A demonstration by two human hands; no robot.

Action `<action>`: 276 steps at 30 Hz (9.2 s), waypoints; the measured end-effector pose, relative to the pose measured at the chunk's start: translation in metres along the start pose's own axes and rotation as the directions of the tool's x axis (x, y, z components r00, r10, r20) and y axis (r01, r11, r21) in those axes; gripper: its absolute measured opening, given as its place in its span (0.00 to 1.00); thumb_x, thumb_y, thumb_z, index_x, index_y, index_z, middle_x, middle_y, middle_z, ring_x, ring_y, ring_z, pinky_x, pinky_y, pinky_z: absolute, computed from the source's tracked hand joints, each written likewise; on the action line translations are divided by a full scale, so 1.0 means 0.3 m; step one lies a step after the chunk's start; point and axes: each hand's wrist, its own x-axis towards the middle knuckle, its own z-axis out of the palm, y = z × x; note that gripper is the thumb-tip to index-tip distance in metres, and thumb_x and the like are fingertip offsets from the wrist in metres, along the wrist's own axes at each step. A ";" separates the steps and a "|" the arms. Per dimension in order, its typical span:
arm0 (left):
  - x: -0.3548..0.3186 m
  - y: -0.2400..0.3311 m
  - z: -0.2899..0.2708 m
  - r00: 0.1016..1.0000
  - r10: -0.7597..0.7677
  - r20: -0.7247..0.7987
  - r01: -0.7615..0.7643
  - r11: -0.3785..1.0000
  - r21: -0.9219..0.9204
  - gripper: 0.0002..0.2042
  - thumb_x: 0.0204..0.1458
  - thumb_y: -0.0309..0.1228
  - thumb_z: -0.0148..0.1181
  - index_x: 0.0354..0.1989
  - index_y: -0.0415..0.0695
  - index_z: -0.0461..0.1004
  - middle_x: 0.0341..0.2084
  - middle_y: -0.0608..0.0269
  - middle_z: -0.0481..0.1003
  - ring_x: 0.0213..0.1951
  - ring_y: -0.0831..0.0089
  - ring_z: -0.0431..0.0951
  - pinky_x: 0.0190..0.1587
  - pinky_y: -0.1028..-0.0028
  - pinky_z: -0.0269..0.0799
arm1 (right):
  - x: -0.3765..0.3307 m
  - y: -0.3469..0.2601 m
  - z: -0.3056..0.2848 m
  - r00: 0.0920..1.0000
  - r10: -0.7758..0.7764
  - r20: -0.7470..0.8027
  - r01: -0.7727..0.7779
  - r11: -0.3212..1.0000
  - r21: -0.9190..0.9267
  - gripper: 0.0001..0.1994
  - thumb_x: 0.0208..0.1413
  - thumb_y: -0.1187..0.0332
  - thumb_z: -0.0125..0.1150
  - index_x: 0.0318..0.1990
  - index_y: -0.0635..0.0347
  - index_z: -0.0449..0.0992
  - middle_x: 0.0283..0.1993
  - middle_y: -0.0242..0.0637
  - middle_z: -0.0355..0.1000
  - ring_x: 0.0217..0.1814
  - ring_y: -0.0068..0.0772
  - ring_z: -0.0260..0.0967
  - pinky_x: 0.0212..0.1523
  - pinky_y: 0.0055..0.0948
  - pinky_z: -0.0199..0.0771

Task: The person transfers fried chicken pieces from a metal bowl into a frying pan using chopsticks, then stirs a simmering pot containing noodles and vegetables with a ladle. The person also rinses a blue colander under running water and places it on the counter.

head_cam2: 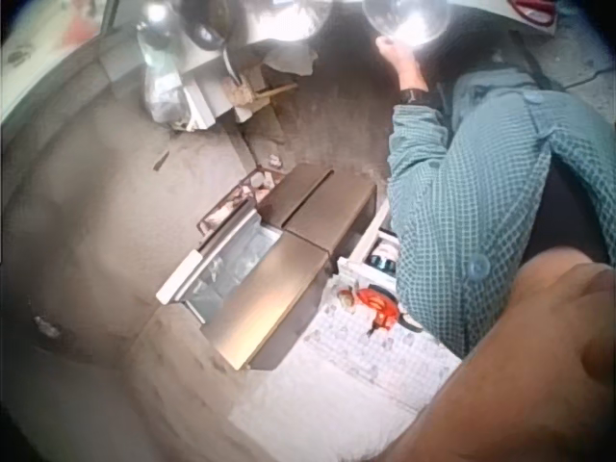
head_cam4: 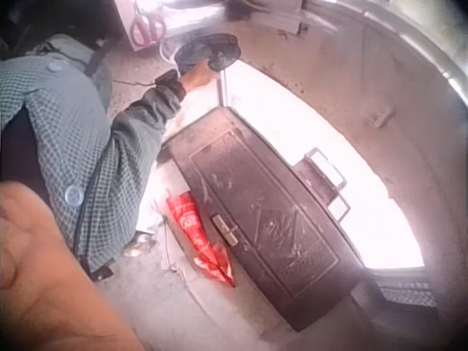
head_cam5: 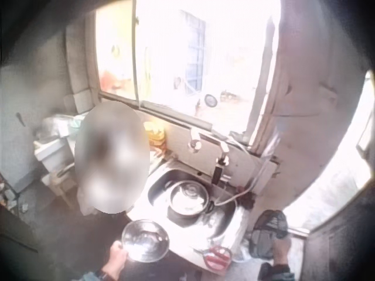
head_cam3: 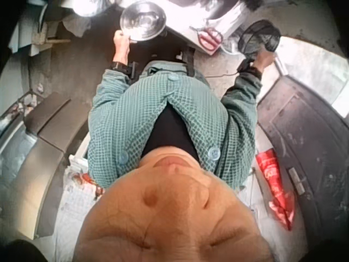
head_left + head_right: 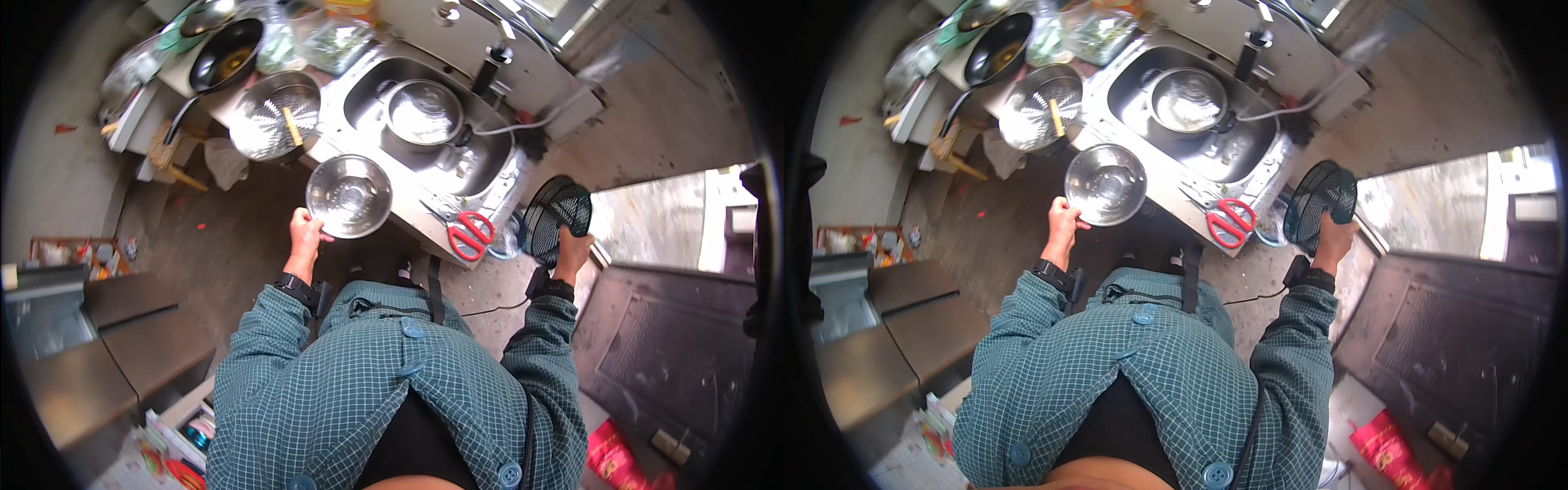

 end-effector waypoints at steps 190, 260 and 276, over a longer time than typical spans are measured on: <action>0.788 0.529 0.754 0.842 0.494 0.215 -0.535 0.813 0.228 0.26 0.48 0.51 0.60 0.40 0.36 0.68 0.29 0.49 0.75 0.33 0.56 0.75 0.39 0.64 0.68 | -0.086 -1.102 0.813 0.327 -0.686 0.650 0.684 0.646 0.338 0.12 0.44 0.71 0.52 0.38 0.66 0.67 0.33 0.58 0.72 0.36 0.58 0.72 0.41 0.47 0.71; 0.802 0.412 0.776 0.693 -0.539 0.478 0.568 0.817 0.097 0.21 0.60 0.45 0.42 0.49 0.40 0.67 0.43 0.54 0.74 0.43 0.55 0.75 0.45 0.46 0.69 | 0.235 -0.545 0.506 0.856 -0.350 0.379 0.489 0.785 -0.380 0.21 0.48 0.62 0.58 0.51 0.54 0.68 0.62 0.53 0.54 0.49 0.56 0.67 0.47 0.49 0.68; 0.881 0.571 0.688 0.732 0.679 -0.062 -0.681 0.732 -0.027 0.35 0.39 0.25 0.65 0.56 0.35 0.53 0.48 0.46 0.66 0.48 0.59 0.69 0.53 0.65 0.64 | 0.406 -0.669 0.851 0.756 -0.485 0.439 0.157 0.786 0.599 0.23 0.50 0.63 0.57 0.52 0.65 0.68 0.50 0.42 0.70 0.55 0.38 0.65 0.53 0.29 0.63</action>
